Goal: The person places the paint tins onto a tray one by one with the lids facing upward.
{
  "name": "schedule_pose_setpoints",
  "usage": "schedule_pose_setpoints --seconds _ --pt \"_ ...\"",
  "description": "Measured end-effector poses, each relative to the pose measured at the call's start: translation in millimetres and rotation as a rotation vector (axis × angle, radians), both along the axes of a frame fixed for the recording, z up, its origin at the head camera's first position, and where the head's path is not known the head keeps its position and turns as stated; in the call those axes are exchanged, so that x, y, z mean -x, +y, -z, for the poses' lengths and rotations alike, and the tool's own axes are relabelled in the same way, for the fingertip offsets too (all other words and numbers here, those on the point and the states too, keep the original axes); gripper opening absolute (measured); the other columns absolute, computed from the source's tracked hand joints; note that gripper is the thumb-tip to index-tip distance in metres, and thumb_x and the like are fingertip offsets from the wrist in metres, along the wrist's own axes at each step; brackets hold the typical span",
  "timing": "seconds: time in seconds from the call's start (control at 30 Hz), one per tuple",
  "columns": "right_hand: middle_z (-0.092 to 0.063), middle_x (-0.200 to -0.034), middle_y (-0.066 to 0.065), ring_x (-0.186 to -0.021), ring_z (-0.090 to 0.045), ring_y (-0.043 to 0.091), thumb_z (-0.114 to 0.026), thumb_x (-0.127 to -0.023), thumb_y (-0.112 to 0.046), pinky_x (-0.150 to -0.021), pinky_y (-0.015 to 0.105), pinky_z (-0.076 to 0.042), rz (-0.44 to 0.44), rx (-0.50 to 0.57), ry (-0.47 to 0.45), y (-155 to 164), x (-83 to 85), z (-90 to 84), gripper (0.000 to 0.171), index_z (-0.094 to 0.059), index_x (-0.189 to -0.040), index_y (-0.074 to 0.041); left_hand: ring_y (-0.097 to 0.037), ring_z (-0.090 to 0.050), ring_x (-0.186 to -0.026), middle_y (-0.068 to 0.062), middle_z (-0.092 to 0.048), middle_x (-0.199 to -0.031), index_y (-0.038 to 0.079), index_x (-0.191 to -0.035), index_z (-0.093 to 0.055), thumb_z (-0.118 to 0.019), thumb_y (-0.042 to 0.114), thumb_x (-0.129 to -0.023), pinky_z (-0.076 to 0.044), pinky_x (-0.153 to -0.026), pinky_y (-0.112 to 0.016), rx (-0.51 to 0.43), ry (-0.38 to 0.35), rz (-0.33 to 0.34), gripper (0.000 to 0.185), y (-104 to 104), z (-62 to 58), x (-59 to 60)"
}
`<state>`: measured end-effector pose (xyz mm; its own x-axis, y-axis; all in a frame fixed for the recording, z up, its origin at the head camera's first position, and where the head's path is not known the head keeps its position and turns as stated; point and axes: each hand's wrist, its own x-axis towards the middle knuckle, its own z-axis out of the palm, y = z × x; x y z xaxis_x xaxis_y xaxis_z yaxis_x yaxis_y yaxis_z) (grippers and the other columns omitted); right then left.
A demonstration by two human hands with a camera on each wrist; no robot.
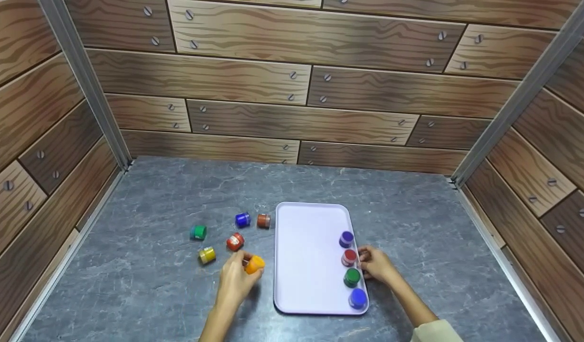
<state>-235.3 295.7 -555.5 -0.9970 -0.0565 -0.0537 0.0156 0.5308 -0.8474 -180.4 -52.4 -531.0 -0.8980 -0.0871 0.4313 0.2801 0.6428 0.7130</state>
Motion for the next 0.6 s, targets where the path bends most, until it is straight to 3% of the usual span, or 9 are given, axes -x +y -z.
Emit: schedule_pose_setpoints --seconds 0.3,0.6 --pt "-0.05 -0.075 0.008 -0.067 -0.053 0.019 -0.055 -0.072 0.017 -0.048 0.035 -0.052 -0.005 -0.002 0.005 1.1 -0.1 -0.8 0.029 -0.052 -0.101 0.012 -0.023 -0.056 -0.069 -0.005 -0.057 -0.075 0.004 -0.082 -0.058 -0.08 0.008 -0.059 -0.048 -0.06 -0.033 0.016 -0.048 0.07 0.032 17.7 4.2 -2.9" --pt "-0.049 -0.075 0.006 -0.066 -0.052 0.017 -0.054 -0.073 0.017 -0.047 0.034 -0.052 0.001 -0.01 0.003 1.5 1.2 1.6 0.03 -0.053 -0.102 0.011 -0.021 -0.053 -0.07 -0.002 -0.056 -0.076 0.005 -0.082 -0.059 -0.081 0.009 -0.058 -0.046 -0.061 -0.031 0.05 -0.009 0.161 0.032 34.6 7.9 -8.5"
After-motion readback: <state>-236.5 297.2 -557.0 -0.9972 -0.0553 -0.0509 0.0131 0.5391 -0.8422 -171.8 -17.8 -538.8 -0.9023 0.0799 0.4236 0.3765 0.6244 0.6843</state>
